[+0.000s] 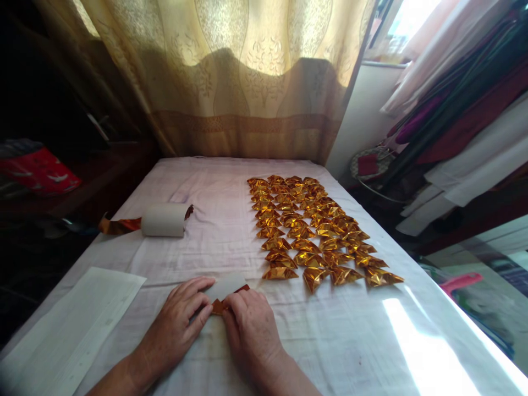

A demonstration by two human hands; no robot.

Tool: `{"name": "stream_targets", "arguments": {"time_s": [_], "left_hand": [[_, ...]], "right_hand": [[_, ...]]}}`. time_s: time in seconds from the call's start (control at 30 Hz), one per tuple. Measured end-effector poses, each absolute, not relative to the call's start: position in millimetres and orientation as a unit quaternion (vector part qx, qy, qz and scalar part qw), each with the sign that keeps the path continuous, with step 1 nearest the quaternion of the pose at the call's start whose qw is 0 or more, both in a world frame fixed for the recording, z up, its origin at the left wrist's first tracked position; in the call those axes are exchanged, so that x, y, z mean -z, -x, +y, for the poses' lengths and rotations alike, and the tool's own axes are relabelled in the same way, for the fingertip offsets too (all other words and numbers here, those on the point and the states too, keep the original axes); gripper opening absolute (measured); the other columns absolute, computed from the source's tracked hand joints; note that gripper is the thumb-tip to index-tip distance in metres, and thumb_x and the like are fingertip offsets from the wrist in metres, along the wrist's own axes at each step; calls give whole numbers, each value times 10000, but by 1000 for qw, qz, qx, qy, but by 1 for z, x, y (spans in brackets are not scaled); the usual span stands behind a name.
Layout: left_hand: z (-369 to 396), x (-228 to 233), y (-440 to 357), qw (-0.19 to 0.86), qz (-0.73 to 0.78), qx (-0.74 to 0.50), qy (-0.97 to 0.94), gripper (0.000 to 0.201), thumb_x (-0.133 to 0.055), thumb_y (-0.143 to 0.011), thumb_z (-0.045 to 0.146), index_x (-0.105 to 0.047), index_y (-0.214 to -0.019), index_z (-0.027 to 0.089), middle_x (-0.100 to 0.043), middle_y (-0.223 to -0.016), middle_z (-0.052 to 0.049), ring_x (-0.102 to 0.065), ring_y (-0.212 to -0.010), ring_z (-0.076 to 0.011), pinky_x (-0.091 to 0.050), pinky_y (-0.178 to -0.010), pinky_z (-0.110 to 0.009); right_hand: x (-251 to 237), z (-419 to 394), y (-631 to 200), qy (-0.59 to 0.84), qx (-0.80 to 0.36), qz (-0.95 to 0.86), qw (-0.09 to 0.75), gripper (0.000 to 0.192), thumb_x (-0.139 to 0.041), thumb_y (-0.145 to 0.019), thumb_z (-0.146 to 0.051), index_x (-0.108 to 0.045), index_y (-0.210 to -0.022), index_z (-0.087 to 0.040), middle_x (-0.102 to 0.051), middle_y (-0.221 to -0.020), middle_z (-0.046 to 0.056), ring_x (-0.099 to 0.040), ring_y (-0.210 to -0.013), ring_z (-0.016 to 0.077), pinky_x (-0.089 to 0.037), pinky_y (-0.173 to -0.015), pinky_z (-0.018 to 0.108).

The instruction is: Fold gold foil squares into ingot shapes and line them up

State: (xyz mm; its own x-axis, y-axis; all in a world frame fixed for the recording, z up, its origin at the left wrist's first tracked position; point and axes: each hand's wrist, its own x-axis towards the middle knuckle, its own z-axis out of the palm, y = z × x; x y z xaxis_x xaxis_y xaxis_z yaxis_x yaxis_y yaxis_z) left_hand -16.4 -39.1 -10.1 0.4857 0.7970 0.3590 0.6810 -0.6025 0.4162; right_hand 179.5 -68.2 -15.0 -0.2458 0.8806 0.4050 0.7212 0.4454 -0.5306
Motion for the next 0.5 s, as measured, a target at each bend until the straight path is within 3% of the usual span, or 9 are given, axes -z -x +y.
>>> {"name": "stream_targets", "arguments": {"time_s": [0.5], "left_hand": [[-39, 12, 16, 106, 443, -267, -849, 164, -512, -934, 232, -605, -799, 224, -684, -1196, -65, -609, -1154, -240, -508, -994, -441]], "right_hand": [[17, -67, -177, 510, -102, -787, 333, 162, -491, -970, -179, -587, -849, -228, -636, -794, 14, -570, -738, 165, -364, -679, 269]]}}
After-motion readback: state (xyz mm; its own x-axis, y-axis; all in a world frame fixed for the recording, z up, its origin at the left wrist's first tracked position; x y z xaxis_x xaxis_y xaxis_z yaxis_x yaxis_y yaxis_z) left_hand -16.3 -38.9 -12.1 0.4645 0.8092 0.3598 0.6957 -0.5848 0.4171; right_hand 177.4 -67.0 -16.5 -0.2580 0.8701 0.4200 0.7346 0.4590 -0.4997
